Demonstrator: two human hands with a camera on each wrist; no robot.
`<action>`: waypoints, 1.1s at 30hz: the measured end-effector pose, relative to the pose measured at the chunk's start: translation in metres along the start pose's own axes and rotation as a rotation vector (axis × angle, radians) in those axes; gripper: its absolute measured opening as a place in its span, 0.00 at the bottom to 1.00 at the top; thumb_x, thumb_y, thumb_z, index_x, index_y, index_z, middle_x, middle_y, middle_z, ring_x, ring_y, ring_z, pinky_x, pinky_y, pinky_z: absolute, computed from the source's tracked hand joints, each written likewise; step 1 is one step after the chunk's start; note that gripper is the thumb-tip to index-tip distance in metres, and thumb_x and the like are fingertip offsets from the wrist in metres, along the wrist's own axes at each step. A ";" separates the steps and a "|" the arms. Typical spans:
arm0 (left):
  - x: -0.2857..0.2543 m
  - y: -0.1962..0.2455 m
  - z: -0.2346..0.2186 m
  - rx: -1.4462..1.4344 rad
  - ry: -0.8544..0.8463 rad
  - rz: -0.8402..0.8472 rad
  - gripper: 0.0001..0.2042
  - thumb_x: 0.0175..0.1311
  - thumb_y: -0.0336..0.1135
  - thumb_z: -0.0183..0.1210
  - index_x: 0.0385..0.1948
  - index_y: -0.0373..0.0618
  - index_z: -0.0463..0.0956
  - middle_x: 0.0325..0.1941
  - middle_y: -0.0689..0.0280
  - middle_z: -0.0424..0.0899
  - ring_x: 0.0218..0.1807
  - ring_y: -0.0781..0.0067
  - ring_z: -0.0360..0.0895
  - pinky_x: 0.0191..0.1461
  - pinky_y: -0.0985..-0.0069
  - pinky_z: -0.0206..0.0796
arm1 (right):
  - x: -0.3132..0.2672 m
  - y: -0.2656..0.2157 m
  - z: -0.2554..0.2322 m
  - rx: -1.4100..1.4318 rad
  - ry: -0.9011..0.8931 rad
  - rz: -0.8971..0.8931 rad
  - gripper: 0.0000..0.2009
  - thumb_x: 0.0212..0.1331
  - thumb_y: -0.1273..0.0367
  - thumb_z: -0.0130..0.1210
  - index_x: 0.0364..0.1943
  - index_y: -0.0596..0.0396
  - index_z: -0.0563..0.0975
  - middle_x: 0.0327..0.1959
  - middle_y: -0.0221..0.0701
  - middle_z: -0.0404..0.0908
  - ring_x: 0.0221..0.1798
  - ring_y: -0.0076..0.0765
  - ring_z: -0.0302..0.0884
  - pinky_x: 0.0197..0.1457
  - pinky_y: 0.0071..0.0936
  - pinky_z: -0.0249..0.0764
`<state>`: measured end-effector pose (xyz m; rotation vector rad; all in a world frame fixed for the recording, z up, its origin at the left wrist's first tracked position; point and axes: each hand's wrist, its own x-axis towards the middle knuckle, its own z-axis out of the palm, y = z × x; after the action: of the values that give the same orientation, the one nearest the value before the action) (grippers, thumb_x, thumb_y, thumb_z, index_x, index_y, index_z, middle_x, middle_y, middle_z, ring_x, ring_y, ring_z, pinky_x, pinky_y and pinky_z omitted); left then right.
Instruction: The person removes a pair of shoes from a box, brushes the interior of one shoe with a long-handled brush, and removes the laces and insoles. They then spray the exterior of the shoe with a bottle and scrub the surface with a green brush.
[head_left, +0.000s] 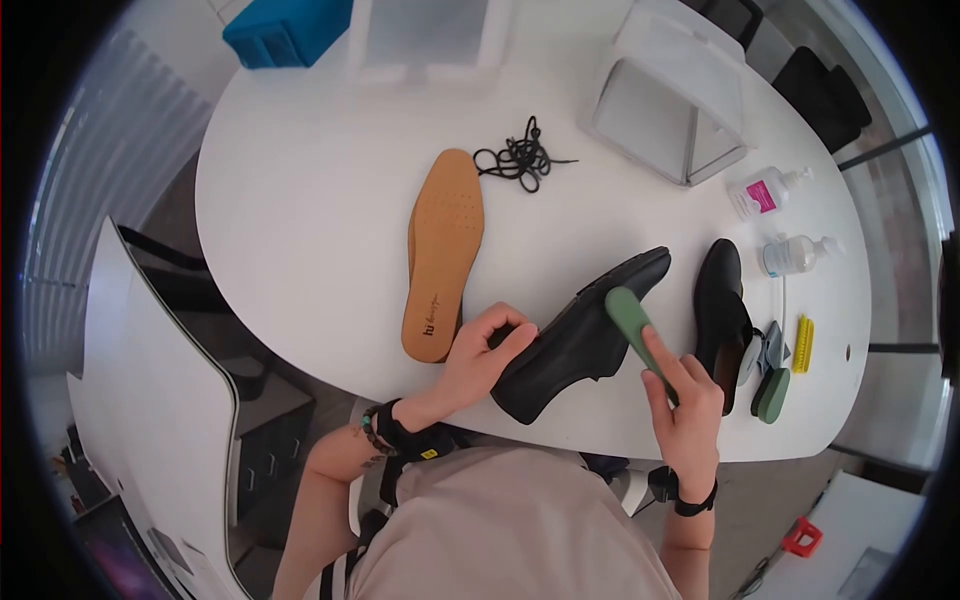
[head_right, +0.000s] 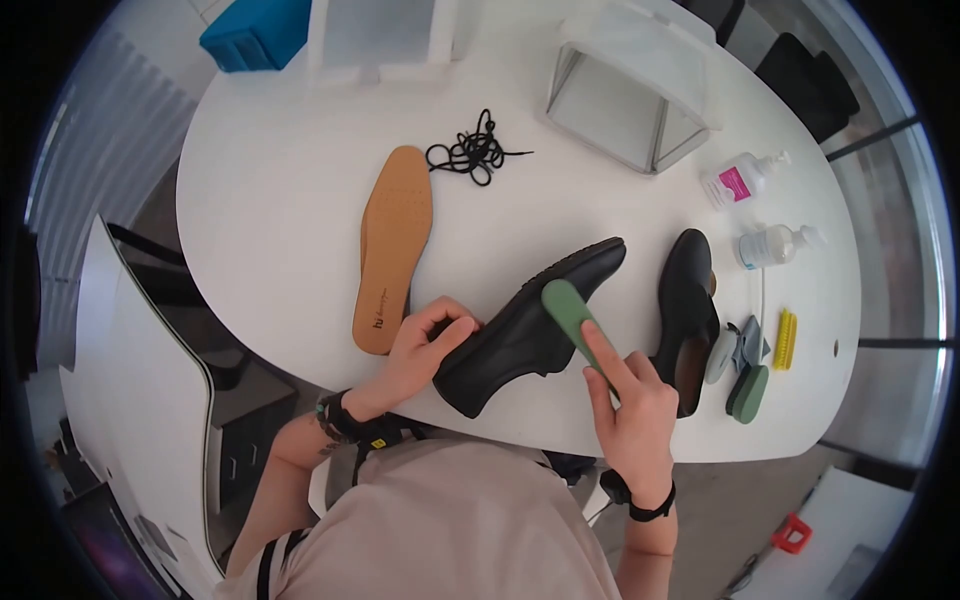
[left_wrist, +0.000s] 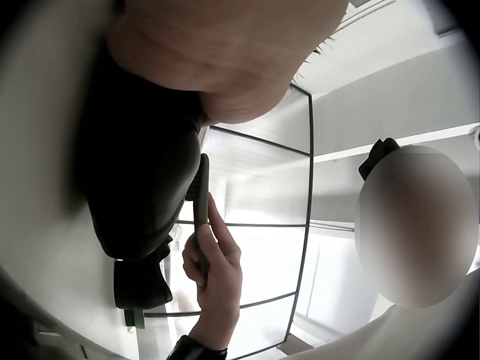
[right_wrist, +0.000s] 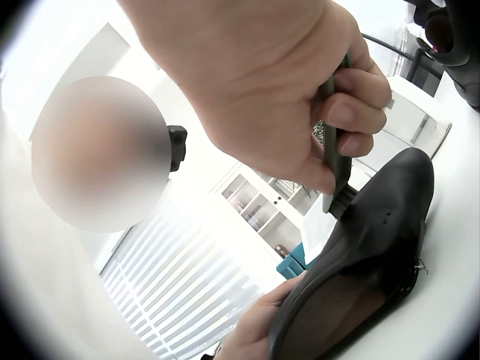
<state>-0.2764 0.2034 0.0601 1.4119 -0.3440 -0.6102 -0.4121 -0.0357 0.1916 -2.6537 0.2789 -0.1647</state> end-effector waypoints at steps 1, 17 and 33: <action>0.000 -0.001 0.000 -0.019 -0.006 -0.002 0.10 0.84 0.37 0.62 0.44 0.39 0.81 0.39 0.72 0.81 0.42 0.84 0.73 0.50 0.79 0.67 | 0.002 0.004 0.003 -0.027 0.055 0.004 0.26 0.71 0.73 0.64 0.72 0.39 0.83 0.24 0.38 0.69 0.23 0.43 0.66 0.29 0.40 0.65; -0.004 0.020 0.004 0.227 -0.017 0.108 0.17 0.75 0.43 0.70 0.49 0.37 0.81 0.45 0.61 0.81 0.44 0.66 0.80 0.52 0.70 0.72 | -0.003 -0.003 0.016 0.033 0.067 0.024 0.28 0.71 0.75 0.65 0.75 0.39 0.81 0.26 0.37 0.69 0.24 0.43 0.65 0.32 0.39 0.67; -0.015 0.052 0.032 1.137 -0.141 0.296 0.45 0.55 0.50 0.77 0.72 0.35 0.67 0.56 0.53 0.75 0.55 0.47 0.77 0.57 0.53 0.77 | -0.024 0.011 0.027 0.110 -0.069 -0.236 0.27 0.67 0.71 0.68 0.72 0.38 0.83 0.25 0.38 0.72 0.22 0.50 0.72 0.28 0.42 0.71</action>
<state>-0.2967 0.1880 0.1182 2.3282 -1.1058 -0.2387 -0.4325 -0.0283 0.1607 -2.5694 -0.0656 -0.1591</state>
